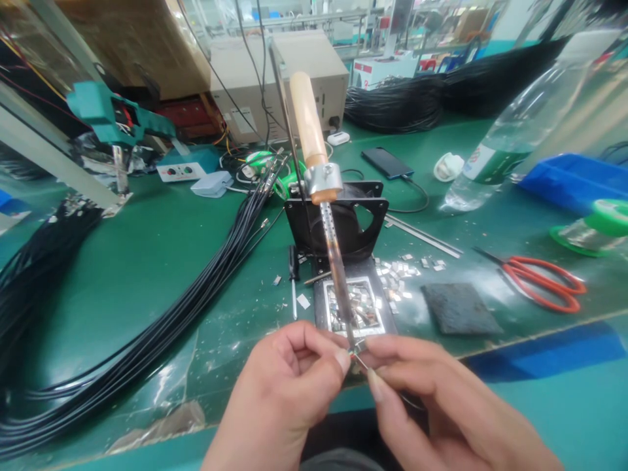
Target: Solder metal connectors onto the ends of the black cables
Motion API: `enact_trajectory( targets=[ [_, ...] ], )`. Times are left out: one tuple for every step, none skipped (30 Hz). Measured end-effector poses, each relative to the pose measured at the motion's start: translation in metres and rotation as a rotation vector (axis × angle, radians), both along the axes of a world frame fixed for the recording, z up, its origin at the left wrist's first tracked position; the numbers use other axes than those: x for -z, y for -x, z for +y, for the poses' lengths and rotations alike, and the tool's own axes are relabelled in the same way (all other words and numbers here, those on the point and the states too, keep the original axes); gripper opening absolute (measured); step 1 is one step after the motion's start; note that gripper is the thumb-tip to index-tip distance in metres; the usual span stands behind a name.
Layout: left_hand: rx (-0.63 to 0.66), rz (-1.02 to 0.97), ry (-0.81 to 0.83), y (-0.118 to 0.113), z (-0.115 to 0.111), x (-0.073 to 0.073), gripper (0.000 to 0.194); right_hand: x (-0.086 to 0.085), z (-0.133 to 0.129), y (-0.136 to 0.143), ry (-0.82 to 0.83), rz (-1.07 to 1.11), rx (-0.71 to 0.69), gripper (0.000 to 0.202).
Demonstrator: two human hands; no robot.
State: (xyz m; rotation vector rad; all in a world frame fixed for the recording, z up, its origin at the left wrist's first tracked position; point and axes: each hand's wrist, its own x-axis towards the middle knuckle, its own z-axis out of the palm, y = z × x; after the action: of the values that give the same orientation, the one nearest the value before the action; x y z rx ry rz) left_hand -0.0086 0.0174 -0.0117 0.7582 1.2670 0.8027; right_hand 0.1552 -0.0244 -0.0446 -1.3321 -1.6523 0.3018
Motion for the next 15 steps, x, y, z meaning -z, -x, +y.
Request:
enact_trajectory(
  targets=[
    [-0.001, -0.001, 0.0, -0.0001, -0.0005, -0.0001, 0.022, -0.0001, -0.0001, 0.0002, 0.0, 0.002, 0.001, 0.015],
    [0.005, -0.004, 0.003, -0.0001, -0.0008, -0.0002, 0.022, -0.0005, -0.0003, 0.0002, -0.003, -0.003, -0.003, 0.014],
    [0.01, -0.003, 0.006, -0.0001, -0.001, -0.0004, 0.022, -0.0009, -0.0006, 0.0, -0.004, -0.005, -0.003, 0.014],
    [0.011, 0.0, 0.01, 0.0001, -0.0011, -0.0006, 0.023, -0.0014, -0.0009, -0.0002, -0.008, -0.007, -0.002, 0.014],
    [0.01, 0.003, 0.013, 0.0003, -0.0011, -0.0008, 0.024, -0.0018, -0.0013, -0.0005, -0.009, -0.007, 0.0, 0.013],
    [0.006, 0.005, 0.015, 0.0005, -0.0012, -0.0011, 0.024, -0.0019, -0.0017, -0.0008, -0.012, -0.008, 0.0, 0.013],
    [0.007, 0.005, 0.015, 0.0007, -0.0012, -0.0013, 0.024, -0.0019, -0.0019, -0.0011, -0.014, -0.007, 0.001, 0.013],
    [0.004, 0.006, 0.014, 0.0008, -0.0013, -0.0016, 0.023, -0.0018, -0.0021, -0.0014, -0.013, -0.003, 0.003, 0.014],
    [0.0, 0.001, 0.011, 0.0008, -0.0013, -0.0019, 0.022, -0.0017, -0.0021, -0.0017, -0.01, -0.002, -0.002, 0.014],
    [-0.002, -0.004, 0.008, 0.0007, -0.0013, -0.0021, 0.02, -0.0016, -0.0021, -0.0021, -0.008, 0.0, -0.005, 0.014],
    [-0.003, -0.006, 0.004, 0.0005, -0.0013, -0.0024, 0.02, -0.0016, -0.002, -0.0023, -0.008, 0.005, -0.002, 0.014],
    [0.001, -0.007, -0.001, 0.0003, -0.0012, -0.0026, 0.021, -0.0018, -0.0019, -0.0025, -0.006, 0.005, -0.004, 0.013],
    [-0.001, -0.003, -0.007, 0.0002, -0.0011, -0.0027, 0.021, -0.0021, -0.002, -0.0024, -0.009, 0.004, -0.006, 0.013],
    [-0.005, 0.004, -0.009, 0.0002, -0.0011, -0.0025, 0.022, -0.0024, -0.0022, -0.002, -0.015, -0.004, -0.018, 0.013],
    [-0.008, 0.011, -0.009, 0.0005, -0.0012, -0.0021, 0.023, -0.0024, -0.0026, -0.0009, -0.018, -0.009, -0.028, 0.013]
  ],
)
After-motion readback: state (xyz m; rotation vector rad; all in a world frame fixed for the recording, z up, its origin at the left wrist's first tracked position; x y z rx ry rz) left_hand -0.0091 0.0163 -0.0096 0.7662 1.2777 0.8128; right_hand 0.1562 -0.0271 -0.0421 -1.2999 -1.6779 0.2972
